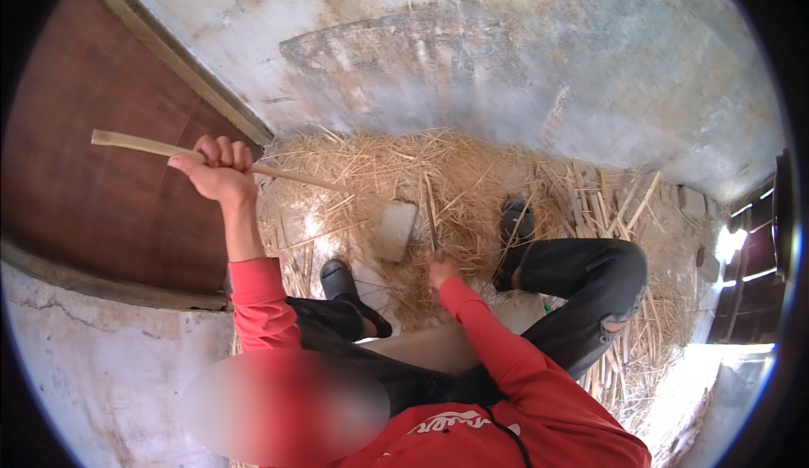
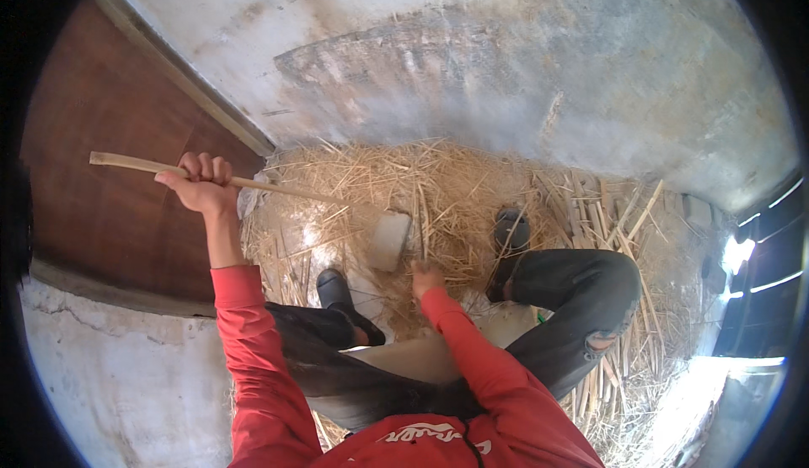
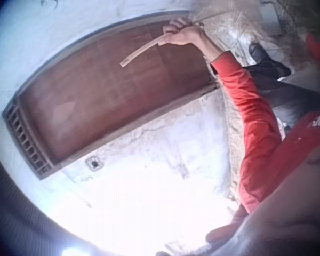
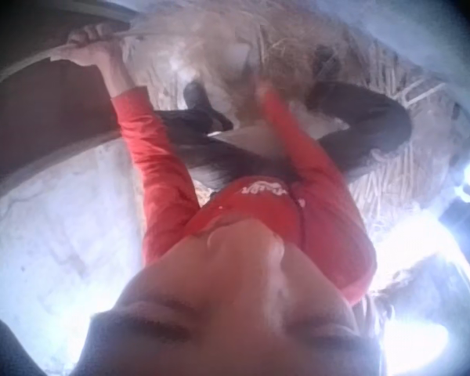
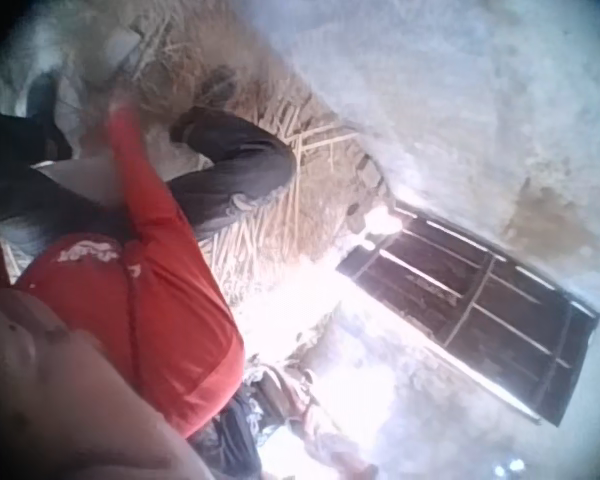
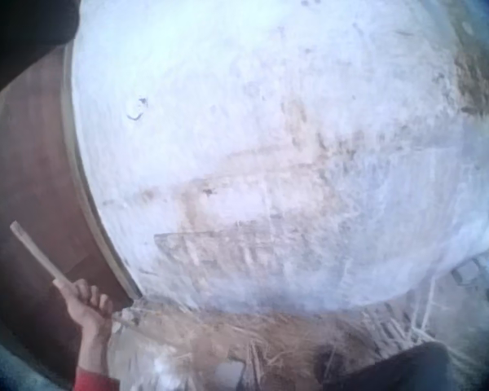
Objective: The person scrapes a thin wooden stick with a small knife and uses a machete to shave and shape a larger piece of wood.
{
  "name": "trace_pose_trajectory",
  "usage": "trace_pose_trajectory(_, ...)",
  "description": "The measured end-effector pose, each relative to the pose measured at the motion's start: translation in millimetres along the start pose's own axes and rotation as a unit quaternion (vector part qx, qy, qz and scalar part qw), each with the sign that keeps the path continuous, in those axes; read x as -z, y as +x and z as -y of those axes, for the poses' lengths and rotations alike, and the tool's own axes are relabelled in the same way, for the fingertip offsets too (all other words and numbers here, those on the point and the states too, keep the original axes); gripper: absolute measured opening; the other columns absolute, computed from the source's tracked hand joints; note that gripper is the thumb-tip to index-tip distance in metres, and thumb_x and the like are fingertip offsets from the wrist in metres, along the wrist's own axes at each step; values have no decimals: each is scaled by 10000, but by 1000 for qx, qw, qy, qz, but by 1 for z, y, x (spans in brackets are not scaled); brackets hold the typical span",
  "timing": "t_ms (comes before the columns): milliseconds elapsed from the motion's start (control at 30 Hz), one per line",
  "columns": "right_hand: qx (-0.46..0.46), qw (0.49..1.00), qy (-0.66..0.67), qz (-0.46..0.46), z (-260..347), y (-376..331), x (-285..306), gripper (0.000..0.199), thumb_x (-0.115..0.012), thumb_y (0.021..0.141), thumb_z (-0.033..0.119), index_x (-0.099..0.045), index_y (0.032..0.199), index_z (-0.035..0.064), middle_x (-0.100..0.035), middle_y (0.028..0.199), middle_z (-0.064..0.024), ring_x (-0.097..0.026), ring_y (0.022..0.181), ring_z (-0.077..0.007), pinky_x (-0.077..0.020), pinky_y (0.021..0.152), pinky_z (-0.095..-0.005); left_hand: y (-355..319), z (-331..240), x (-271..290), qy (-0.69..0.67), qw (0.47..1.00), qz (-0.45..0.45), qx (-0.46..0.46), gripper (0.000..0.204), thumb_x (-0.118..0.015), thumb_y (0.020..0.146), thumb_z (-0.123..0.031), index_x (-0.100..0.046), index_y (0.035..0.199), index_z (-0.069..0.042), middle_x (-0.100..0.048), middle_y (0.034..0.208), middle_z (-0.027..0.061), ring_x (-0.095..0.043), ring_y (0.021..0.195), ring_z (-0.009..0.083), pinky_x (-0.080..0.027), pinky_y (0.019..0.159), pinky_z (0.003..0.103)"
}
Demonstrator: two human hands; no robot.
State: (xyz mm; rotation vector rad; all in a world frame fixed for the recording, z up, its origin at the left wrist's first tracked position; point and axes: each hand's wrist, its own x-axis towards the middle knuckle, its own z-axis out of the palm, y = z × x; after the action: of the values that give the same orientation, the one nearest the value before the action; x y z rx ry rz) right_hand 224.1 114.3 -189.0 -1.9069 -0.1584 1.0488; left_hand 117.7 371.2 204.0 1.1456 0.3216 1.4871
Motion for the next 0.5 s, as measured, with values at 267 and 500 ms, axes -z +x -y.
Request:
trace_pose_trajectory(267, 329, 931, 135, -86, 103, -54, 6, 476, -671, 982, 401, -594, 1139, -43, -687, 850, -228, -661, 769, -438, -498, 700, -483, 0, -4, 1, 2, 1000, -8, 5, 740, -322, 934, -849, -191, 665, -172, -151, 563, -48, -89, 506, 98, -79, 472, 302)
trace_pose_trajectory(500, 37, 992, -120, 24, -47, -4, -14, 572, -652, 980, 449, -681, 1240, -59, -699, 1195, -286, -654, 1170, -414, -482, 1024, -435, -15, -28, 12, -4, 999, -33, -25, 724, -325, 946, -828, -203, 662, -173, -151, 574, -44, -106, 504, 106, -90, 467, 305)
